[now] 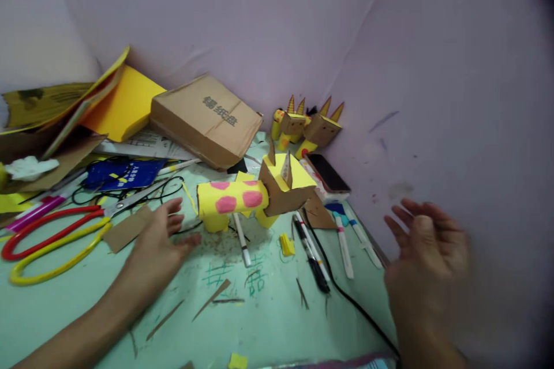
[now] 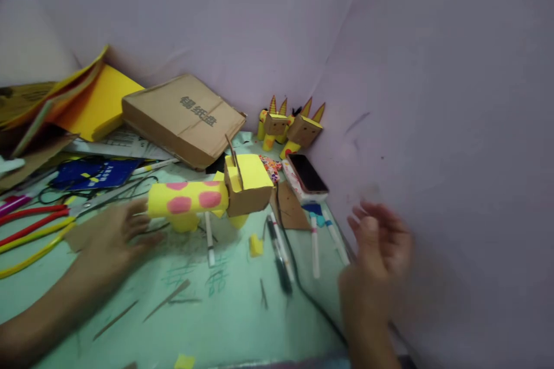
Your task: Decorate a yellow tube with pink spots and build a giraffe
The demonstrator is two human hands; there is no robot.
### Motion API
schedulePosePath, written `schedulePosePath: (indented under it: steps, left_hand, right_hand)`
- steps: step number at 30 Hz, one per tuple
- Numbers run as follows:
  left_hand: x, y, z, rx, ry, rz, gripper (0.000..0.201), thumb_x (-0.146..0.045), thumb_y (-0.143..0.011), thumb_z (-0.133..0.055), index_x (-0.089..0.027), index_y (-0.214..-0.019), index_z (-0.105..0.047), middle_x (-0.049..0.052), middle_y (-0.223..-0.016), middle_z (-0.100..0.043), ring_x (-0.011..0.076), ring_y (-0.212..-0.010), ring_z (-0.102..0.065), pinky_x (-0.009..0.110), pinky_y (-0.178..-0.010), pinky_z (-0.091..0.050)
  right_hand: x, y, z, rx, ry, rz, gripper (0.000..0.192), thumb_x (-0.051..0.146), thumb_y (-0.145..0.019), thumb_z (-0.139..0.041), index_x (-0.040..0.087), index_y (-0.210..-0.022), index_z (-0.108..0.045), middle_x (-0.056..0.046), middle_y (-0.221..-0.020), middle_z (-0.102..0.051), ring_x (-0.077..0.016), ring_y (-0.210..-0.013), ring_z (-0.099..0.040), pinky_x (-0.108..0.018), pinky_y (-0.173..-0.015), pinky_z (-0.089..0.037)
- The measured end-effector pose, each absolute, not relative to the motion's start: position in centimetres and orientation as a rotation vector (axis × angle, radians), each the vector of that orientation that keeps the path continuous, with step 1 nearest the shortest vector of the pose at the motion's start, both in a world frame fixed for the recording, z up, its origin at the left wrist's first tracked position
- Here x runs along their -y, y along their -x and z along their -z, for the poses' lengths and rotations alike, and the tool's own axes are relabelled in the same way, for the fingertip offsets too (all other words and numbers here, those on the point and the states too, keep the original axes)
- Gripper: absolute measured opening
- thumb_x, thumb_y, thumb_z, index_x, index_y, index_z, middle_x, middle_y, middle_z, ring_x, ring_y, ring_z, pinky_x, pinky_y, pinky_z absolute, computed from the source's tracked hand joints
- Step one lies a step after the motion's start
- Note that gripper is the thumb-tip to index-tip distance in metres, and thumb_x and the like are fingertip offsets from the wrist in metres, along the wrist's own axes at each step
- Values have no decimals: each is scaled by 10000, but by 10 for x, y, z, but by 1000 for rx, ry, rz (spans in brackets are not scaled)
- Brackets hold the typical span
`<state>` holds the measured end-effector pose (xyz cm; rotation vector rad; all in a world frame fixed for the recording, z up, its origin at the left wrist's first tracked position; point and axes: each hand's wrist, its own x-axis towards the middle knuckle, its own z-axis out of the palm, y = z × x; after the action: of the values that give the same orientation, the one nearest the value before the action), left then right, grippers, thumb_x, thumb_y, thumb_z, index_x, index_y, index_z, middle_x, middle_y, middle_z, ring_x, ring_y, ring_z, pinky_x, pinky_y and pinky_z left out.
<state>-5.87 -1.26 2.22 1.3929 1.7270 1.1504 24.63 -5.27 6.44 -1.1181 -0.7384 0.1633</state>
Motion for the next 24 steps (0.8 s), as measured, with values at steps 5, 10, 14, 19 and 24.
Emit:
schedulePosePath:
  steps: [5, 10, 14, 19, 24]
  left_hand:
    - [36, 59, -29, -1868, -1685, -738, 310, -489, -710, -493, -234, -808, -641, 46, -774, -711, 248, -702, -668, 340, -625, -526]
    - [39, 20, -37, -1660, -2168, -301, 389, -405, -856, -346, -210, -1052, -619, 91, -818, -728, 290, -746, -694, 394, -656, -520]
    - [30, -17, -46, -1792, -2351, 87, 457, -337, -911, -315, -90, -1215, -551, 183, -772, -718, 383, -769, -700, 485, -635, -519]
    - [24, -33, -49, -1768, -2357, 169, 401, -74, -791, -397, -63, -1151, -573, 202, -790, -716, 331, -810, -709, 415, -665, -537]
    - [23, -34, -59, -1723, -2297, 163, 314, -55, -724, -433, -106, -963, -630, 200, -796, -718, 345, -826, -705, 417, -674, -535]
  right_hand:
    - [79, -296, -67, 686, 1376, -77, 165, 337, -748, -692, 230, -861, -637, 17, -833, -627, -118, -657, -584, -309, -717, -499]
    - [82, -330, -51, 1128, 2114, -35, 273, 307, -801, -529, 200, -999, -682, -73, -869, -706, -227, -705, -664, -368, -661, -496]
    - [67, -339, -33, 1737, 2218, -38, 379, 171, -792, -442, 149, -1081, -686, -134, -1039, -711, -283, -889, -676, -398, -780, -502]
    - [52, -352, -9, 1946, 2261, 25, 337, 151, -776, -457, 162, -960, -739, -128, -993, -729, -291, -837, -693, -391, -746, -516]
    - [51, -352, -13, 1895, 2208, -63, 284, 221, -762, -490, 195, -870, -750, -107, -921, -746, -297, -809, -689, -402, -732, -505]
